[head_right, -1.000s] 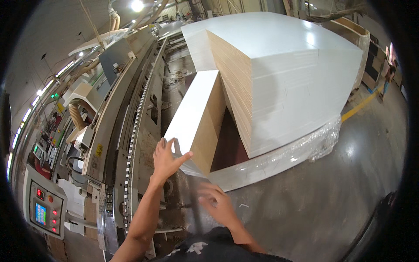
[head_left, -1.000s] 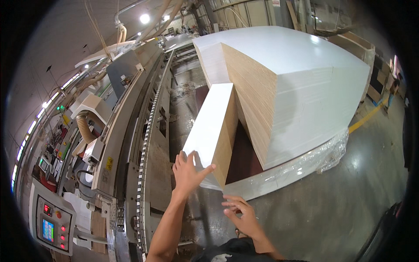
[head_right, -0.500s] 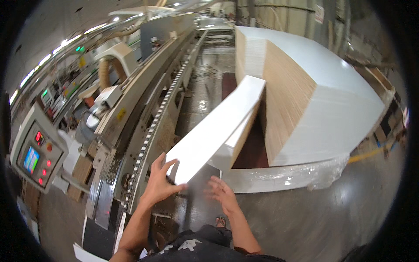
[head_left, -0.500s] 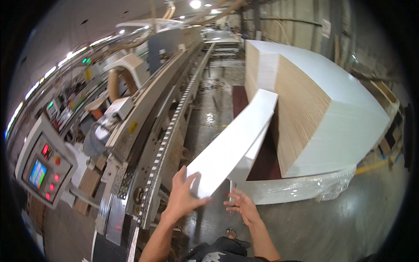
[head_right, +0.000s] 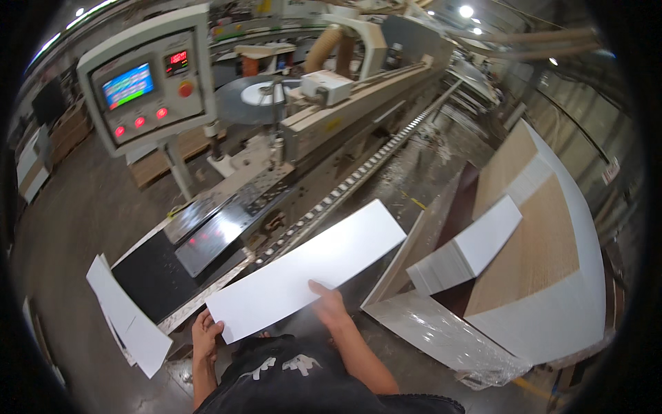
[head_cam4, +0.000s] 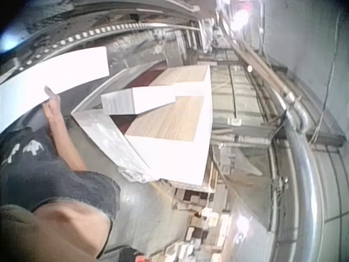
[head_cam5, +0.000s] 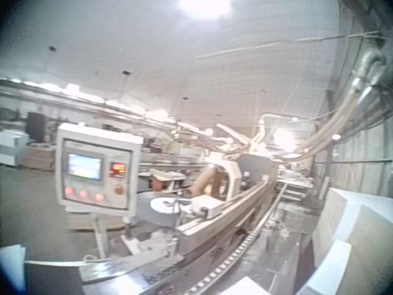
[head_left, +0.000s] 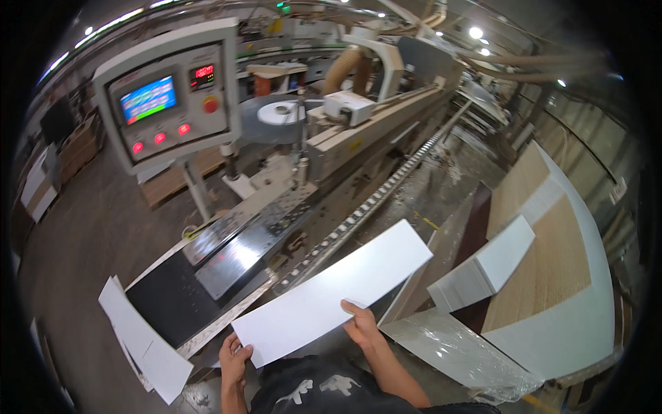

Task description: The person repeatedly picks up white rectangular panels and feeds them into a machine on a conveyor belt. The person handles the panels one at a time, placing them onto the belt and then retrieving them from the other side.

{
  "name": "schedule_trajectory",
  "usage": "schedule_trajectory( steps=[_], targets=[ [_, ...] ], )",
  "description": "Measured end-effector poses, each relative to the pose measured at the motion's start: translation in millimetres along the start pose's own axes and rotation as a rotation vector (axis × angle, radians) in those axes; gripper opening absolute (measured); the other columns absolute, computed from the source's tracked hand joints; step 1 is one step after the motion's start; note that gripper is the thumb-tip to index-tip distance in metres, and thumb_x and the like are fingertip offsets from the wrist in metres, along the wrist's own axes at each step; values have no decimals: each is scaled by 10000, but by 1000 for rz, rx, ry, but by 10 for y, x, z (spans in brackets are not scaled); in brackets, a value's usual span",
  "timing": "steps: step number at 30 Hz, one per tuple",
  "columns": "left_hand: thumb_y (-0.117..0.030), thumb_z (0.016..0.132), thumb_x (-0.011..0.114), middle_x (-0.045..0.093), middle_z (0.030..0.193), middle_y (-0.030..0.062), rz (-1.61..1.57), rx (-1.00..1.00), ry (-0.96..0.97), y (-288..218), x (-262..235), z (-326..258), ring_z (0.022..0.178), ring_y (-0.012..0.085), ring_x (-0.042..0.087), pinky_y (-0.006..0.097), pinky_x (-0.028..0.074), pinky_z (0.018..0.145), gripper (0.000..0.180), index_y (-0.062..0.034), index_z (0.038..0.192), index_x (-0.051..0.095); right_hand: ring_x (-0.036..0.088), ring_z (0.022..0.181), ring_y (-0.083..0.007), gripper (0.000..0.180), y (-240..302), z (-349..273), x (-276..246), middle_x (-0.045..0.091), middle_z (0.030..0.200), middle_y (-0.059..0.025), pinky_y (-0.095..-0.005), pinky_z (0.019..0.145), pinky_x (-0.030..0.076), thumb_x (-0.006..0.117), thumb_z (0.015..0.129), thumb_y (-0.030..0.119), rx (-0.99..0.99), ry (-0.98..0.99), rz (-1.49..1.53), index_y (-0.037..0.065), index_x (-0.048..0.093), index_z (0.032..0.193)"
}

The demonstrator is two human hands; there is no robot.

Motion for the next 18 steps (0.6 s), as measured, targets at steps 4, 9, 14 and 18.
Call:
schedule_trajectory(
  steps=[4,9,14,18],
  targets=[
    [85,935,686,699,1274,131,-108,85,-247,178,-974,-110,1140,217,673,327,522,1034,508,44,1427,564,683,1160,-281,422,-848,626,123,683,1265,-109,-504,1021,574,754,965,51,101,122,-303,-5,599,1354],
    [-37,1021,638,704,1302,73,-17,35,-363,-17,-1949,-153,1077,157,689,286,564,895,488,17,1493,525,693,960,-204,275,-1346,653,1032,667,1062,-44,-476,850,655,740,970,72,268,74,-363,25,632,1219],
    [-110,1082,574,709,1345,81,-39,81,-403,-210,-2224,182,1093,144,703,278,581,825,463,-5,1527,500,689,927,-209,441,-1834,1114,1270,654,1100,-88,-467,830,665,739,953,12,241,56,-419,29,539,1345],
    [-110,1092,553,679,1409,120,23,165,-388,-217,-2181,600,1157,171,688,294,576,882,500,6,1562,430,680,1000,-237,976,-1894,1379,1398,631,1217,-147,-422,879,637,770,907,-35,136,43,-454,32,128,1639]
  ],
)
Point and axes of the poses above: each hand's wrist, its own z-axis towards the middle knuckle, its own x-axis out of the palm, y = z × x, the point moved 3 cm from there along z, towards the middle knuckle
